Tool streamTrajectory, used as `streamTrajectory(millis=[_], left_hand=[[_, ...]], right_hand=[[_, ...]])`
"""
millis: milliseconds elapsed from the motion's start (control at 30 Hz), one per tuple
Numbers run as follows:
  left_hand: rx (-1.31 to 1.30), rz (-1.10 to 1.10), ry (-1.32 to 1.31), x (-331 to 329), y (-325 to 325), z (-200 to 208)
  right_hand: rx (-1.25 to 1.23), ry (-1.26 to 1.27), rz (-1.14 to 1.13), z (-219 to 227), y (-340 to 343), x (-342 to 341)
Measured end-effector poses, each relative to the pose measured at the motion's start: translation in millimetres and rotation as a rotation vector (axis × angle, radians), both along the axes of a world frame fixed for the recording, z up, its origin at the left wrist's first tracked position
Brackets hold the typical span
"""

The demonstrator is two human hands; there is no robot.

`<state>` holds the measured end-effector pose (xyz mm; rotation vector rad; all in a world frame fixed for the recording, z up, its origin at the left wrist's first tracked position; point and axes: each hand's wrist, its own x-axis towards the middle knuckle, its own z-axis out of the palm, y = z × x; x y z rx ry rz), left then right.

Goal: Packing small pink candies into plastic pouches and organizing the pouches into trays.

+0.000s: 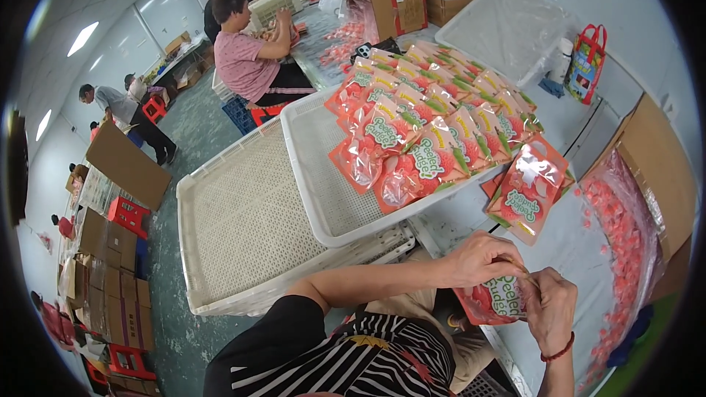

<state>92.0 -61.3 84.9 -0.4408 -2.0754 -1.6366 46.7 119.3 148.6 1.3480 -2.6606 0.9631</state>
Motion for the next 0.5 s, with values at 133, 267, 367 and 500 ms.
streamTrajectory(millis=[133,267,367,500], left_hand=[[-0.051,0.0,0.044,4,-4,4],[-0.072,0.007,0.05,4,-14,12],[-0.088,0.009,-0.015,7,-33,19],[-0.115,0.055,0.013,11,-59,32]], right_hand=[[-0.001,-0.013,0.004,4,-3,2],[-0.003,-0.095,0.023,5,-1,-1],[0.061,-0.053,0.037,8,-5,-2],[0.126,-0.036,0.043,20,-20,1]])
